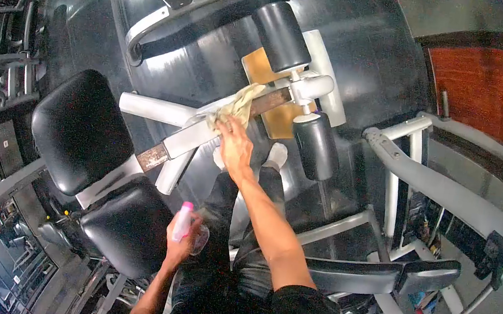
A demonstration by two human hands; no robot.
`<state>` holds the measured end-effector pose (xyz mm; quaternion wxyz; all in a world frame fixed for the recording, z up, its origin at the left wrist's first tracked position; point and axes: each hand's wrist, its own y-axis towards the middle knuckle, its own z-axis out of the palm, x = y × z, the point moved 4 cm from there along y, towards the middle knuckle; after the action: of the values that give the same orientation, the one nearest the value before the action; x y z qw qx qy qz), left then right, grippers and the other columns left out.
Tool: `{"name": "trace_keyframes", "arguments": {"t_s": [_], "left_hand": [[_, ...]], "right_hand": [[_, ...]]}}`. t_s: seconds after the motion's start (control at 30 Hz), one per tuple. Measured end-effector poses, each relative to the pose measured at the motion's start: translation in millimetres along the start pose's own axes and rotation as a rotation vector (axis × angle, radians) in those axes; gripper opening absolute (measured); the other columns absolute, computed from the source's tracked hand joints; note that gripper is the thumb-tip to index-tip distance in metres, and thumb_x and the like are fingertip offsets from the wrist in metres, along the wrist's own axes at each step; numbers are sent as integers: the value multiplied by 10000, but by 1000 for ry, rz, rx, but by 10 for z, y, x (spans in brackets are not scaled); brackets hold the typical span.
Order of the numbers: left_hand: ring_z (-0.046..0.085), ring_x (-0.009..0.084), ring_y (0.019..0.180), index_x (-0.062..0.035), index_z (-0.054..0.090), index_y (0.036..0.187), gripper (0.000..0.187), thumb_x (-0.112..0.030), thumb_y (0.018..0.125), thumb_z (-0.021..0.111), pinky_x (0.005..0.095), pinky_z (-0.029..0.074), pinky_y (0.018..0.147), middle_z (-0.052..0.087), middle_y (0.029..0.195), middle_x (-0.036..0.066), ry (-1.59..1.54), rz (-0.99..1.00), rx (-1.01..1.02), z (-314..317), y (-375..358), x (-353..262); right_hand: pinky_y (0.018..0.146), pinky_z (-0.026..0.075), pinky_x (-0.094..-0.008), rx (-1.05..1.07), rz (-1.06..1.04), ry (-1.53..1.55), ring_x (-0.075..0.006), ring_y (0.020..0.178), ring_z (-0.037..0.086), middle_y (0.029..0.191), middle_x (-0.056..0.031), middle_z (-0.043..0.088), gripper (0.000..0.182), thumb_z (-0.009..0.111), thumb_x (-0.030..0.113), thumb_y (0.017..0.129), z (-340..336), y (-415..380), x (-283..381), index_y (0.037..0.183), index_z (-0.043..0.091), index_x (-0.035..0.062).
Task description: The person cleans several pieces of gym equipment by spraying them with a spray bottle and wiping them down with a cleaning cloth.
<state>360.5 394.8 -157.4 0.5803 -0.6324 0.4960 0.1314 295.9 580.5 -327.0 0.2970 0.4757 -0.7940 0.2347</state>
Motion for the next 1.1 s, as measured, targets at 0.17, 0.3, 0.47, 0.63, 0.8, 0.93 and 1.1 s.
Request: {"name": "trace_keyframes", "arguments": {"t_s": [0.17,0.3,0.47,0.63,0.8,0.93,1.1], "left_hand": [[520,73,618,-17,602,898,119,-90,855,685,253,441,571,570,699,20,81,81,159,238,287,-8],[492,79,596,-29,617,927,127,-117,861,681,267,426,557,561,665,8,131,224,189,410,746,-238],[553,108,614,-38,617,907,138,-135,849,698,282,470,594,597,682,49,115,140,290,874,1193,-334],[619,176,664,-39,616,930,200,-204,856,700,330,487,618,643,733,81,173,267,411,1405,1388,-241],[627,390,763,-65,617,986,305,-339,860,668,416,490,650,642,826,182,373,322,458,1779,1368,-264],[642,380,798,-60,630,1017,336,-345,845,678,422,501,684,658,882,187,391,337,476,1939,1329,-278],[631,384,743,-50,604,957,335,-357,850,689,432,479,638,638,809,190,434,441,491,2048,1268,-195]], "right_hand": [[923,497,-377,145,-23,69,-315,1124,579,1263,-123,573,337,576,42,827,-143,-26,-269,1151,638,110],[931,471,-381,-117,219,355,-349,1123,572,1233,-155,588,340,564,24,858,-269,18,-549,1198,573,12],[871,486,-298,-311,518,682,-176,1022,589,1142,-120,613,280,542,86,945,-783,-495,-794,1196,557,-38],[827,492,-294,-759,782,715,-147,939,583,1056,-89,616,246,540,114,966,-1474,-1227,-1241,1174,561,-15],[716,505,-265,-985,792,720,-124,918,591,1056,-44,607,264,542,189,985,-2125,-1663,-1432,1191,544,24],[664,440,-223,-1024,800,682,-79,843,557,938,14,574,208,553,254,983,-2413,-1882,-1607,1078,568,70],[793,516,-321,-1109,828,791,-171,989,603,1111,-68,593,271,512,247,1001,-2550,-1881,-1691,1165,533,31]]}}
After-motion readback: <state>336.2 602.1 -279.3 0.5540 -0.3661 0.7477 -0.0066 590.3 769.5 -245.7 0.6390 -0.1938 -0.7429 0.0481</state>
